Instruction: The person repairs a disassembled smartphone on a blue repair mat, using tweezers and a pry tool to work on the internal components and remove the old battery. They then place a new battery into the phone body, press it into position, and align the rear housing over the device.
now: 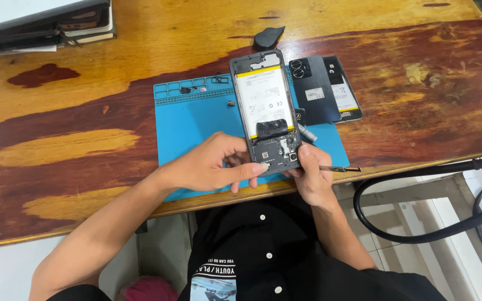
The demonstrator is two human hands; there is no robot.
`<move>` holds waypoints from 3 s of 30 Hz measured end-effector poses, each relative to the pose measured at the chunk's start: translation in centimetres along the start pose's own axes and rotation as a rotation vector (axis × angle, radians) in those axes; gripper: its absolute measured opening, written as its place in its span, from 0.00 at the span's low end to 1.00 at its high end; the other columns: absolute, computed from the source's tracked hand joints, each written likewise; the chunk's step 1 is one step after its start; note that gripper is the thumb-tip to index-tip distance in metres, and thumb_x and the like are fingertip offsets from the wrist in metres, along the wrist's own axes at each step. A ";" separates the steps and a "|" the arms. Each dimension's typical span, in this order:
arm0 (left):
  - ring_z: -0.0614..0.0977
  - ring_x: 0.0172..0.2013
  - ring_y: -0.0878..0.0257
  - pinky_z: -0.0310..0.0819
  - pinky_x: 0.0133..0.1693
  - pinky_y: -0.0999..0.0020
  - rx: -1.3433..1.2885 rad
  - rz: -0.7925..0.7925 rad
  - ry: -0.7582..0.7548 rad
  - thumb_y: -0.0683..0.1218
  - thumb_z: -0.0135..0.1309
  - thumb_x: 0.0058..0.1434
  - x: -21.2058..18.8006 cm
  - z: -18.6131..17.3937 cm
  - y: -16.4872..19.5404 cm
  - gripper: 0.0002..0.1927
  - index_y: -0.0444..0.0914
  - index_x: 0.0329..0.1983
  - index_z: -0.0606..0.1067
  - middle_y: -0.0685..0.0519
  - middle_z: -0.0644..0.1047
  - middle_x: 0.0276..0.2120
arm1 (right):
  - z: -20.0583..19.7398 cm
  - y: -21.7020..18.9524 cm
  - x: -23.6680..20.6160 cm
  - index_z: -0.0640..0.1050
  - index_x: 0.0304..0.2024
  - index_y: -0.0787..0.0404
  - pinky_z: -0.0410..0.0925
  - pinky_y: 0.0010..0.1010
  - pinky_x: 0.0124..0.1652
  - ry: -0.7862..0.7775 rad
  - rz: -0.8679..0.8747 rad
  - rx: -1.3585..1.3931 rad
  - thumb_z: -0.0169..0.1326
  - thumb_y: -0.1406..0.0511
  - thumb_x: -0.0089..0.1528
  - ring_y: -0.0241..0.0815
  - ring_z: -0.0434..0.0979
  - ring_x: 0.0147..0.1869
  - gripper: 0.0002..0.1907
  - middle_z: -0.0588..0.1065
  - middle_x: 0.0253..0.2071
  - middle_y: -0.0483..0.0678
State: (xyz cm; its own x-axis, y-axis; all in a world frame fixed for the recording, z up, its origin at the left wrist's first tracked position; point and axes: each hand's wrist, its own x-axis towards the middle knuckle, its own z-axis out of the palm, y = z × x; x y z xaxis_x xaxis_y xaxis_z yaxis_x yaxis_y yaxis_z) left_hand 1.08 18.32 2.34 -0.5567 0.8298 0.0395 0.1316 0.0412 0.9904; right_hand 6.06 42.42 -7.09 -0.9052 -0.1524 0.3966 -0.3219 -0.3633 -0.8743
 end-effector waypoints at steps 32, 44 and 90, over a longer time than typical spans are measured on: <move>0.78 0.24 0.71 0.72 0.23 0.76 -0.119 0.094 0.235 0.53 0.43 0.75 -0.2 -1.1 -1.7 0.21 0.30 0.45 0.77 0.50 0.79 0.28 | -0.3 0.7 -0.3 0.74 0.35 0.68 0.58 0.28 0.32 0.013 0.041 -0.010 0.39 0.57 0.76 0.32 0.58 0.28 0.24 0.64 0.24 0.42; 0.78 0.19 0.70 0.64 0.20 0.77 -0.119 0.050 0.385 0.58 0.39 0.75 0.2 -2.5 -3.0 0.22 0.36 0.40 0.74 0.53 0.77 0.23 | -0.5 0.5 -0.5 0.76 0.37 0.69 0.54 0.25 0.29 0.007 0.028 -0.110 0.39 0.58 0.76 0.29 0.57 0.27 0.24 0.68 0.26 0.43; 0.75 0.16 0.68 0.66 0.19 0.75 -0.225 0.041 0.467 0.64 0.33 0.73 -0.1 -4.4 -2.0 0.32 0.37 0.34 0.77 0.53 0.76 0.19 | -0.8 0.3 -0.4 0.70 0.25 0.65 0.49 0.27 0.25 -0.030 -0.037 -0.174 0.40 0.59 0.74 0.30 0.54 0.23 0.25 0.65 0.20 0.42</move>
State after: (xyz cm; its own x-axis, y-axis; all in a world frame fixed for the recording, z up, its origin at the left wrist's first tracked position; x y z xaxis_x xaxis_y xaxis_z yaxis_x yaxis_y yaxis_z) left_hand -2.76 15.65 0.91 -0.8682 0.4892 0.0831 0.0102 -0.1500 0.9886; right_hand 6.08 43.11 -7.76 -0.8841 -0.1701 0.4354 -0.4004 -0.2048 -0.8932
